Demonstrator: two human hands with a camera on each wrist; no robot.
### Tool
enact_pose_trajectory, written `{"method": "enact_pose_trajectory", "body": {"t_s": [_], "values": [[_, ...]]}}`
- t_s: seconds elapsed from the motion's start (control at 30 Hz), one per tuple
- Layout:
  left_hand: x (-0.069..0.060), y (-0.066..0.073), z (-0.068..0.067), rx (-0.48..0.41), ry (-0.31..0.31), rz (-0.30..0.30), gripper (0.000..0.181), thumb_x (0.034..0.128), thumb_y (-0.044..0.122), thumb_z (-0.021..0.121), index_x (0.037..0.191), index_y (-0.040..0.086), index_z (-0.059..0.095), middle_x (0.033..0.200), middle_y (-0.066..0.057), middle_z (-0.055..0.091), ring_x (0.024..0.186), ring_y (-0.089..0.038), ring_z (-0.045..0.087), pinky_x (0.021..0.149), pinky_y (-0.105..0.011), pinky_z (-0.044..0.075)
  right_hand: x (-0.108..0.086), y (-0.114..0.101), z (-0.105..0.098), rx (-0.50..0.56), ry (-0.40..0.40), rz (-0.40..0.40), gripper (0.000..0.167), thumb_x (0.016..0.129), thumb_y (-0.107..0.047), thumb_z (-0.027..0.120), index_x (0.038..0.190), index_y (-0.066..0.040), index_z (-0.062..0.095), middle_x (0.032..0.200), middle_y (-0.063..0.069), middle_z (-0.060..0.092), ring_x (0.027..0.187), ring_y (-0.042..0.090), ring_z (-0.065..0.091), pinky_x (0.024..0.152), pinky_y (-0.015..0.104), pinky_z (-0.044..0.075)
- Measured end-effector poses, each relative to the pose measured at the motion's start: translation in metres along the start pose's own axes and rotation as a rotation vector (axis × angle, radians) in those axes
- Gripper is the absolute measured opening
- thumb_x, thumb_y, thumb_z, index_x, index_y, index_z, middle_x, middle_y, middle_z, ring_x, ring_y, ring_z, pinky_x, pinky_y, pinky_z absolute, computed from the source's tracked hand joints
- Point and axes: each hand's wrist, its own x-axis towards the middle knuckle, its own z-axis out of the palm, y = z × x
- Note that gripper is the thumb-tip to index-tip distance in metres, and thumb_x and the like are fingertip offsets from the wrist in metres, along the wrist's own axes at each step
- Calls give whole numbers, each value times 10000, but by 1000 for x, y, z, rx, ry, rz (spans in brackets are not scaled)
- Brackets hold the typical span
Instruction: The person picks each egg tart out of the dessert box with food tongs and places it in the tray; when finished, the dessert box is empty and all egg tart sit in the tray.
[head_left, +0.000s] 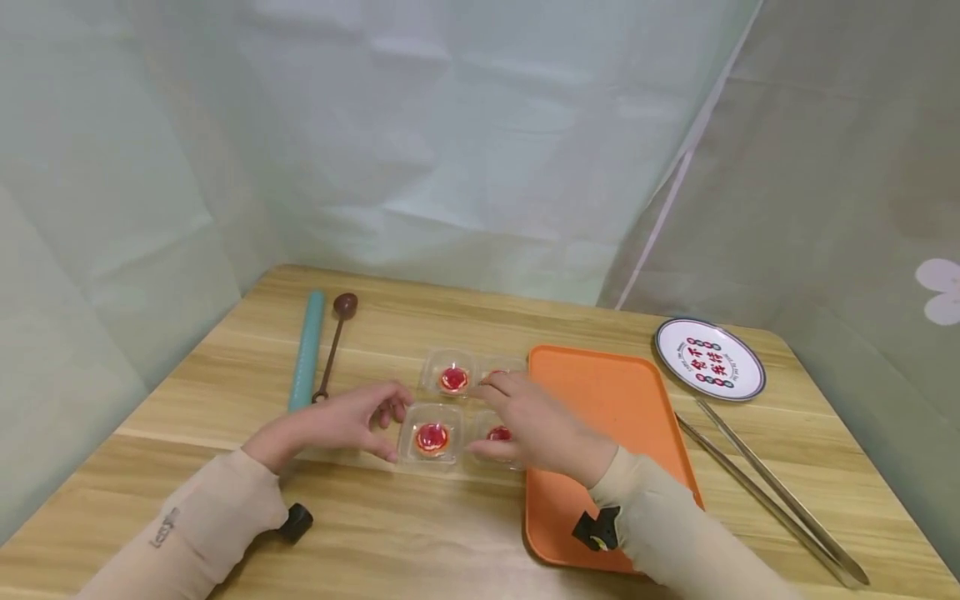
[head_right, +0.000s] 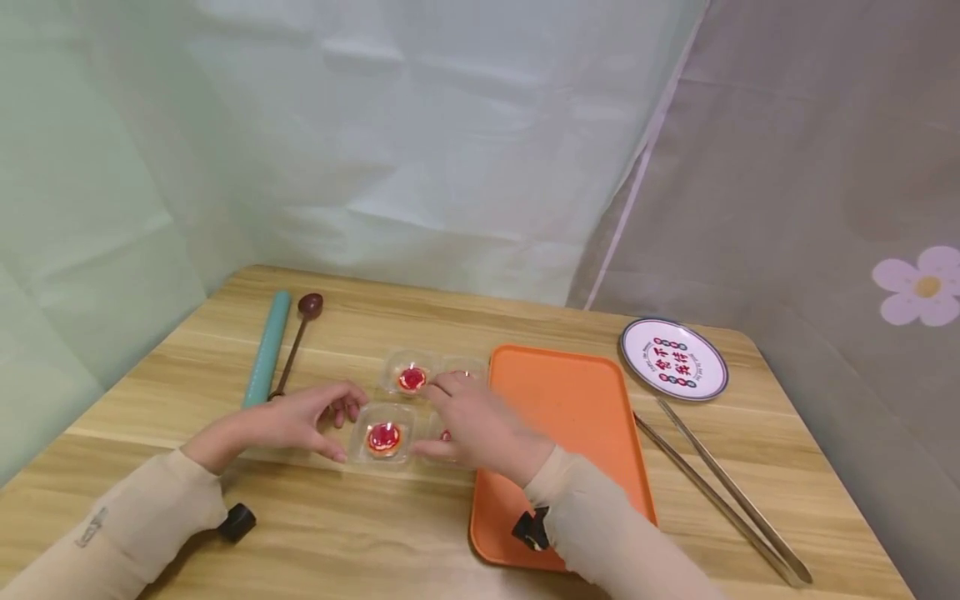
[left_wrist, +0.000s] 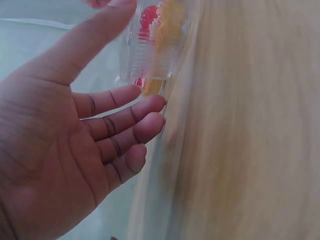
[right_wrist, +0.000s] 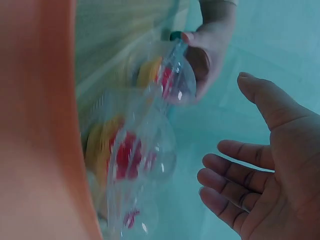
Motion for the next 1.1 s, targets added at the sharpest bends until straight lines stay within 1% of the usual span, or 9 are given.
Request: {"method": "enact_pose_trajectory", "body": {"t_s": [0.13,0.3,0.37,0.53,0.63,0.73,0.87,0.97,1.1], "values": [[0,-1,1,-2,10,9,620,719,337,833,1177,72,511,1036,-21,588,865,-141,519,738,-225,491,11,-6,7,14,-18,-13,671,827,-526,680,1309,-75,563,1264,37,601,1188,204,544,1034,337,470],[1,-3,4,-13,17,5,646,711,369,833,1193,83,512,1035,-10,579,864,-144,509,732,-218,485,23,-12,15,49,-103,1,696,855,-554,632,1349,-75,529,1319,40,569,1243,193,516,1086,341,432],[1,-4,4,-13,19,6,655,707,367,836,1196,77,511,1030,-14,575,859,-146,503,726,-216,480,27,-14,17,53,-122,6,696,855,-555,633,1347,-73,528,1325,47,563,1242,194,516,1095,340,423],[1,-4,5,-10,23,12,657,702,347,844,1193,64,512,1017,-24,573,850,-144,496,714,-213,470,35,-17,24,27,-139,5,688,846,-558,643,1329,-77,543,1299,48,581,1222,197,530,1082,341,436],[2,-4,5,1,27,10,659,698,360,844,1192,72,516,1008,-13,575,843,-135,498,708,-209,468,40,-18,27,13,-141,2,686,844,-567,640,1319,-80,553,1285,34,595,1226,194,526,1106,353,412],[2,-4,6,13,31,15,662,695,380,843,1190,83,519,1000,5,574,836,-127,500,702,-207,468,44,-18,30,-6,-130,-13,660,841,-570,641,1286,-88,575,1249,16,613,1212,182,527,1120,346,390],[2,-4,6,26,32,24,667,692,406,838,1192,103,518,994,28,568,831,-121,499,698,-203,466,48,-19,32,-35,-128,-41,603,836,-567,645,1236,-117,611,1206,-9,631,1179,167,533,1088,322,404],[2,-3,6,27,27,14,671,690,425,835,1195,121,516,994,39,563,836,-123,500,703,-199,463,50,-21,33,-63,-153,-40,608,831,-590,636,1233,-134,614,1215,-20,629,1182,162,531,1077,321,413],[2,-3,6,26,24,-1,666,688,426,835,1194,133,516,991,44,562,841,-126,500,707,-198,461,53,-24,37,-98,-174,-14,674,813,-636,624,1250,-124,591,1233,-12,618,1186,168,534,1076,337,423]]}}
